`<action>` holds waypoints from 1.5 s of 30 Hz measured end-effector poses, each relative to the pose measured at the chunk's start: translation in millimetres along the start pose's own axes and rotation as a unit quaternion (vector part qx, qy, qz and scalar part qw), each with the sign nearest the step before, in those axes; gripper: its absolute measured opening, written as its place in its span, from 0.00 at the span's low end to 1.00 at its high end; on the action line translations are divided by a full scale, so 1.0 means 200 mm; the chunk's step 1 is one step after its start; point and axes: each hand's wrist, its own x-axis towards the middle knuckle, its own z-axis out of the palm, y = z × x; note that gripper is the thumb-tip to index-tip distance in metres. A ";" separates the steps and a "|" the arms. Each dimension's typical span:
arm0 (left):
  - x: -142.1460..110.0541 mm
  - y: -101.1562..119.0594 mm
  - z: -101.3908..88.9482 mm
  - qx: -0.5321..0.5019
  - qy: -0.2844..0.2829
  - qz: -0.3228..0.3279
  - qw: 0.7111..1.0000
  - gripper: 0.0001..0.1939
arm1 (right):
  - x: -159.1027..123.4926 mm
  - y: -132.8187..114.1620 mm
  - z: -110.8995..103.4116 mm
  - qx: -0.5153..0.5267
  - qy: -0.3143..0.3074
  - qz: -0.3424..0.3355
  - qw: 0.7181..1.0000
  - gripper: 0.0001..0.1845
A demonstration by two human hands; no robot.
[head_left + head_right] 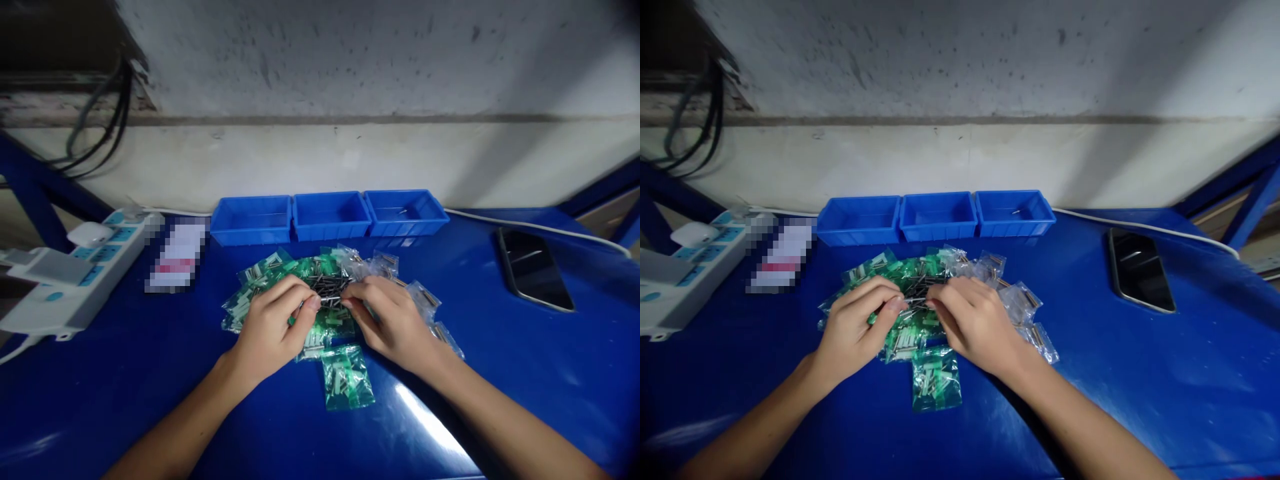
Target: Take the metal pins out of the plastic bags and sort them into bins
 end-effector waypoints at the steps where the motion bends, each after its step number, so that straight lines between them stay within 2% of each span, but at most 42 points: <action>1: 0.00 0.00 0.00 -0.001 -0.007 -0.004 1.000 0.08 | 0.00 0.00 0.00 0.000 0.004 0.006 1.000 0.03; 5: -0.01 0.01 0.00 -0.002 -0.009 -0.005 1.000 0.09 | -0.01 0.00 0.01 0.006 0.001 0.027 1.000 0.02; 9: -0.02 0.02 0.00 0.023 -0.002 0.014 1.000 0.09 | -0.01 0.01 0.01 0.020 -0.016 0.023 0.999 0.03; 13: -0.03 0.01 0.03 0.025 -0.002 0.001 1.000 0.09 | 0.00 0.02 0.01 0.017 -0.017 0.022 0.999 0.05; 17: -0.03 -0.01 0.06 0.037 0.030 0.004 0.999 0.06 | 0.01 0.04 0.03 0.004 0.008 0.034 0.999 0.08; 20: -0.03 -0.01 0.07 0.035 0.030 0.009 0.999 0.05 | 0.00 0.05 0.03 -0.011 0.019 0.038 0.999 0.10; 24: -0.03 0.00 0.06 0.042 0.024 -0.010 0.999 0.04 | -0.01 0.04 0.02 0.005 -0.006 0.043 0.999 0.07; 27: -0.03 0.00 0.06 0.058 0.028 -0.025 0.998 0.05 | -0.01 0.01 0.02 0.016 -0.014 0.030 0.999 0.12; 31: -0.03 0.00 0.06 0.038 0.006 -0.036 0.999 0.10 | -0.01 -0.01 0.01 0.017 -0.012 -0.010 1.000 0.05; 37: -0.03 -0.01 0.07 -0.020 -0.018 -0.056 0.998 0.13 | 0.00 0.01 0.02 0.001 -0.007 -0.010 1.000 0.04; 40: -0.03 0.00 0.07 -0.033 -0.024 -0.053 0.998 0.09 | 0.00 0.02 0.03 -0.006 -0.001 0.011 1.000 0.06; 45: -0.03 0.01 0.07 -0.030 0.001 -0.041 0.999 0.03 | 0.00 0.00 0.02 -0.037 0.033 0.013 0.999 0.09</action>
